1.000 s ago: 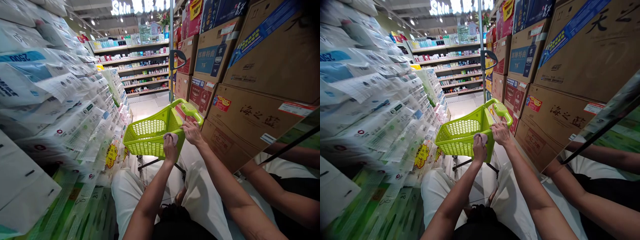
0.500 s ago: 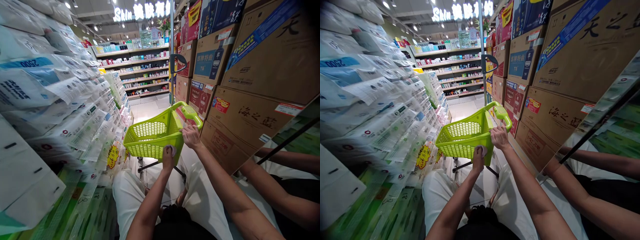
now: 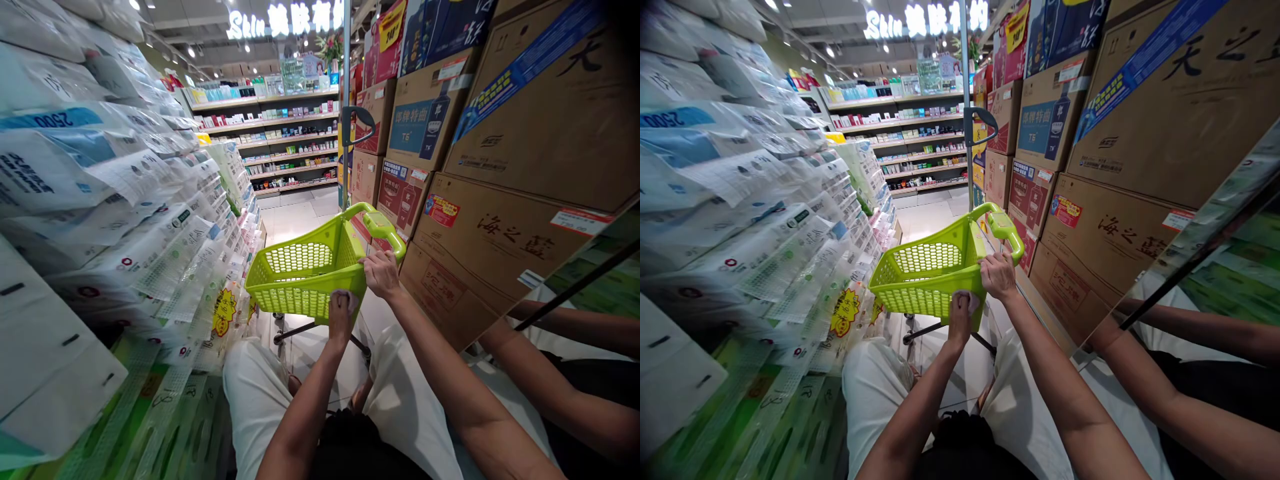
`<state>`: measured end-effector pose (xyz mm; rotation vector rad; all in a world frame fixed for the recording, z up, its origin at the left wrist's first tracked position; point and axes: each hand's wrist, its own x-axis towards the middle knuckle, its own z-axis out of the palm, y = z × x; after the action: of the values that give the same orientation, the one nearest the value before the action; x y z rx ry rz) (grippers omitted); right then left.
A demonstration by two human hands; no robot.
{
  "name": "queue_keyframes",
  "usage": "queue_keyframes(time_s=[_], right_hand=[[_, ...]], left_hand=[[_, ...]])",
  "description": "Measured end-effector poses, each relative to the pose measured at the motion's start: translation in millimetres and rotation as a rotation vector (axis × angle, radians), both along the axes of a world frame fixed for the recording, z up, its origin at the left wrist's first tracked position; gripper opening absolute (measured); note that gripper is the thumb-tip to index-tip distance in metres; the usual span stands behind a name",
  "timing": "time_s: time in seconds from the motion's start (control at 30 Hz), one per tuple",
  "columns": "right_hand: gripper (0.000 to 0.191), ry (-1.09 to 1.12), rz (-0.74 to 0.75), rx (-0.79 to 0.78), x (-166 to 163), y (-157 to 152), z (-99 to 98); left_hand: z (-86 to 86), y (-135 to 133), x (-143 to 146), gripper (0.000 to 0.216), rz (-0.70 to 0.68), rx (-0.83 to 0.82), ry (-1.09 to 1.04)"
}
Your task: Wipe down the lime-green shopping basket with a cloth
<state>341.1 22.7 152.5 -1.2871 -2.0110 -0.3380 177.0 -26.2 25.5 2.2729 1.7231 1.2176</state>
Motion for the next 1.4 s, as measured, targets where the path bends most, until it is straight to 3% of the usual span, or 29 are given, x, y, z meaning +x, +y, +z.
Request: queue_keyframes(time_s=[0.1,0.17,0.37,0.57,0.67,0.77,0.93,1.07,1.2,1.4], right_hand=[[0.045,0.017,0.002,-0.009,0,0,0.1],[0.044,0.008,0.006,-0.016,2,0,0.6],[0.044,-0.054,-0.004,-0.033,2,-2,2.7],[0.045,-0.021,-0.031,-0.026,0,-4,2.9],[0.044,-0.048,-0.009,-0.013,2,-6,3.9],[0.041,-0.084,-0.040,0.024,-2,-7,6.0],[0.039,-0.125,-0.061,0.029,-34,-4,6.5],[0.038,-0.169,-0.011,-0.015,-61,-1,-2.8],[0.038,-0.145,-0.028,-0.003,-66,0,-11.9],[0.037,-0.145,-0.062,0.009,-65,-2,-15.4]], left_hand=[[18.0,13,7,0.042,0.050,0.087,-0.071],[21.2,17,9,0.041,0.048,0.120,-0.070],[-0.7,4,-13,0.051,0.021,0.002,0.029],[7.8,13,-33,0.056,0.117,0.111,0.019],[-10.0,9,-50,0.047,0.061,0.026,0.141],[-26.4,4,-71,0.042,0.059,-0.021,0.109],[-11.1,17,-93,0.048,0.202,0.124,-0.105],[-14.6,20,-101,0.046,0.180,0.084,-0.044],[-33.1,10,-121,0.046,0.145,-0.015,0.021],[-15.0,17,-143,0.052,0.285,0.099,-0.094]])
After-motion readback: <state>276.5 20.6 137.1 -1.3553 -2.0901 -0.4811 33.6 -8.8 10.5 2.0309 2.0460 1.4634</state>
